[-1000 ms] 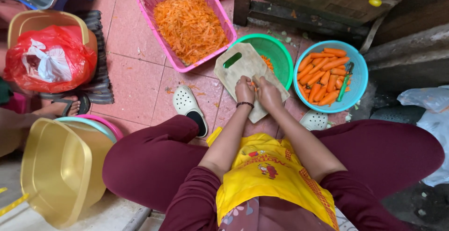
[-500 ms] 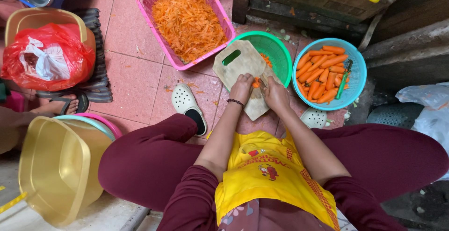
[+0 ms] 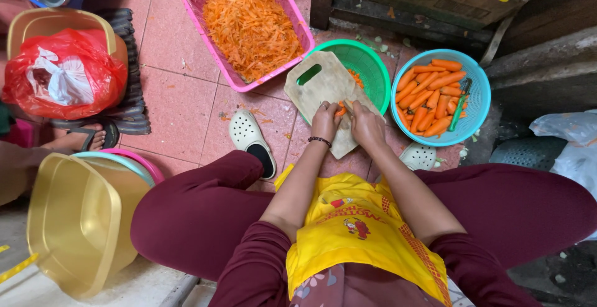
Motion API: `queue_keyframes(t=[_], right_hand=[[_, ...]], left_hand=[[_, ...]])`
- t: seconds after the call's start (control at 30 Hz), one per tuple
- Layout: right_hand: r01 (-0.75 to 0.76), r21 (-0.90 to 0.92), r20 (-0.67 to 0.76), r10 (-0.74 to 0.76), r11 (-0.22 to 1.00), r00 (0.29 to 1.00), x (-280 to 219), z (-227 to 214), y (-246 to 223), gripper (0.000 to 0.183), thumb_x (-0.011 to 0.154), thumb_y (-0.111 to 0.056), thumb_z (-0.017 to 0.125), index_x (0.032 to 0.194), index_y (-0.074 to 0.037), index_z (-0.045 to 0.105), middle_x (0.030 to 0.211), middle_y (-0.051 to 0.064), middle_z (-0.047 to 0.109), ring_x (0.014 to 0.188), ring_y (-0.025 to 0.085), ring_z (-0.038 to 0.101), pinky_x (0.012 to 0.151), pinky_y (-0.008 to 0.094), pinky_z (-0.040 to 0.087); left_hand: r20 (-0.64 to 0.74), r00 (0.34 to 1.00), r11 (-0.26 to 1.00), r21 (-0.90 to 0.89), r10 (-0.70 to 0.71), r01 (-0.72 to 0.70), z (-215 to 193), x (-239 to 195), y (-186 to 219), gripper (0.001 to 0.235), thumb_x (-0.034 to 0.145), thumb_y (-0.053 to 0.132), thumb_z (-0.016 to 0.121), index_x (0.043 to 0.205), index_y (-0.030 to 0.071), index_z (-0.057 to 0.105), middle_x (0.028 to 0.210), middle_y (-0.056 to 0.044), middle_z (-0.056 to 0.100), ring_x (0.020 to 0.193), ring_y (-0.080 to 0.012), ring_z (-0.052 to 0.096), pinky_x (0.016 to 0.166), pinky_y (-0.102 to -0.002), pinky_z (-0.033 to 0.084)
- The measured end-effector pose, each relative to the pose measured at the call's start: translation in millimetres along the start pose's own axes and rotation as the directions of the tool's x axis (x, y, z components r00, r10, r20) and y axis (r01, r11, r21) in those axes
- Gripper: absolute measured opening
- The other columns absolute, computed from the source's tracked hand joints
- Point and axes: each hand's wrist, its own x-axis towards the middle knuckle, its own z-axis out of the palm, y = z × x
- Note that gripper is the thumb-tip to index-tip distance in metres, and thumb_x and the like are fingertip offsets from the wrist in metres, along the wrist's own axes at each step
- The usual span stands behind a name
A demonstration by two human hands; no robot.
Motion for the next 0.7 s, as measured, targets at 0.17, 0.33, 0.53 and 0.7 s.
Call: queue_keyframes(t=[0.17,0.33,0.53,0.7], right_hand=[[0.004,-0.025,0.003,-0.004,1.000,1.000,4,2,2,0.026,0.100,-0.026,0.048,0.125,-0.019,0.047,0.114,0.016,0.065,0.095,0.053,0.069,0.089,0.067,0.053],[0.064,0.002,-0.014,-0.064,0.998,0.998,-3,14,-9,0.018,0.101,-0.019,0.041,0.116,-0.015,0.050,0.107,0.021,0.064,0.091,0.056,0.068,0.086,0.067,0.053],[0.069,-0.038,-0.022,-0.070,0.997,0.997,-1,2,-15,0.020,0.099,-0.018,0.044,0.118,-0.014,0.048,0.106,0.018,0.063,0.089,0.054,0.070,0.084,0.067,0.054],[0.049,0.021,0.021,-0.049,0.999,0.999,-6,10,-27,0.021,0.100,-0.014,0.038,0.118,-0.012,0.049,0.110,0.021,0.065,0.096,0.054,0.069,0.088,0.067,0.052]], left_hand=[[-0.002,1.000,1.000,0.008,-0.009,0.009,4,1,0,0.023,0.085,0.021,0.077,0.103,0.019,0.064,0.095,-0.006,0.059,0.095,-0.0324,0.070,0.088,-0.044,0.061],[-0.038,0.999,1.000,0.008,-0.026,0.027,9,-5,-1,0.017,0.090,0.024,0.071,0.102,0.017,0.062,0.094,-0.009,0.059,0.095,-0.0333,0.069,0.086,-0.044,0.061],[-0.093,0.996,1.000,0.020,-0.009,0.011,13,-5,-2,0.010,0.091,0.022,0.068,0.097,0.018,0.062,0.092,-0.007,0.059,0.093,-0.0315,0.069,0.085,-0.043,0.061],[-0.150,0.989,1.000,0.005,-0.004,0.005,23,-5,-11,0.005,0.091,0.015,0.064,0.093,0.011,0.062,0.089,-0.012,0.060,0.093,-0.0358,0.069,0.081,-0.047,0.062]])
